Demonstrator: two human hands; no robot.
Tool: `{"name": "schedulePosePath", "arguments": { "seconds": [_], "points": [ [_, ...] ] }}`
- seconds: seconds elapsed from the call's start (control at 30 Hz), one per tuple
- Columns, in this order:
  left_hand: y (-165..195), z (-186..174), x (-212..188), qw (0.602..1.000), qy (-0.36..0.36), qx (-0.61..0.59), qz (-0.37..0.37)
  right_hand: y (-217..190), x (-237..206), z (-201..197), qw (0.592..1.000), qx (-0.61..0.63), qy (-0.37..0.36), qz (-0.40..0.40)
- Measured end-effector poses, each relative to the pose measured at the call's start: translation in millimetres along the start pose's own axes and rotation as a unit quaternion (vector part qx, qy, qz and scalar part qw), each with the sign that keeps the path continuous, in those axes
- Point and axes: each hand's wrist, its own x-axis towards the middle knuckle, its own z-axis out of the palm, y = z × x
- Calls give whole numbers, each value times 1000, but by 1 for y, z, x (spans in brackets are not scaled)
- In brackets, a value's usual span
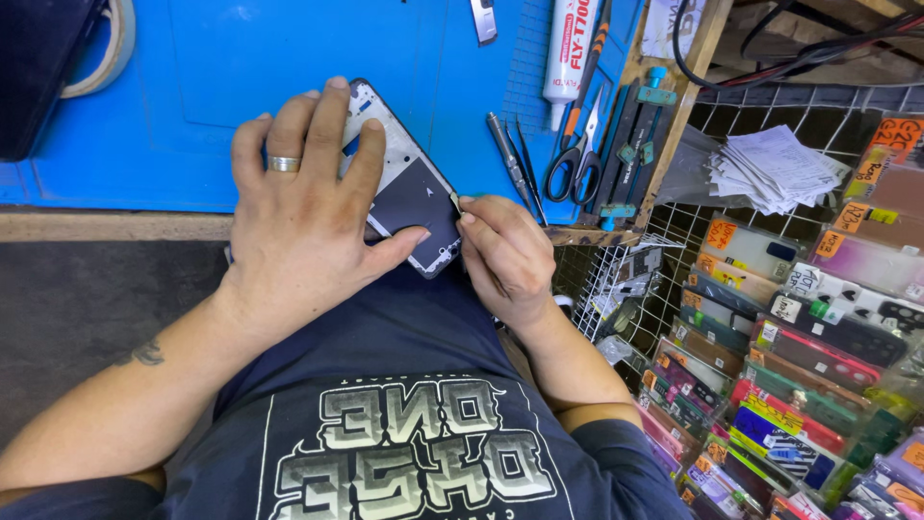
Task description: The person uses a small metal tool to scrape and clean the edges of a disassembled smartphone frame on a blue work mat. The hands carefully work along the perimeter of the device, removing residue from the metal casing.
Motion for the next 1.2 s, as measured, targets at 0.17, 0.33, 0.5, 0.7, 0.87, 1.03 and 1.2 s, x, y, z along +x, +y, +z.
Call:
{"name": "schedulePosePath", "arguments": {
  "seconds": [0.17, 0.33, 0.5, 0.7, 0.87, 1.03, 1.2],
  "points": [
    [0, 1, 0, 1000, 1, -9, -2, 3, -2, 6, 1000, 9, 16, 15],
    [-1, 0, 1, 1000, 8, -7, 3, 2, -7, 9, 974, 138, 78, 161],
    [-1, 1, 1, 1000, 12, -7, 10, -4, 1, 0, 982, 65, 29, 174],
    [0, 1, 1, 1000, 14, -5, 6, -11, 30, 3, 997, -53, -16, 51],
    [0, 0, 2, 1000, 11, -6, 2, -19, 40, -6, 984, -141, -102, 45],
    [1, 1, 4, 1000, 18, -12, -5, -17, 38, 0, 985, -149, -82, 31],
    [0, 2, 3, 1000, 16, -15, -4, -13, 28, 12, 989, -142, -18, 37]
  ]
}}
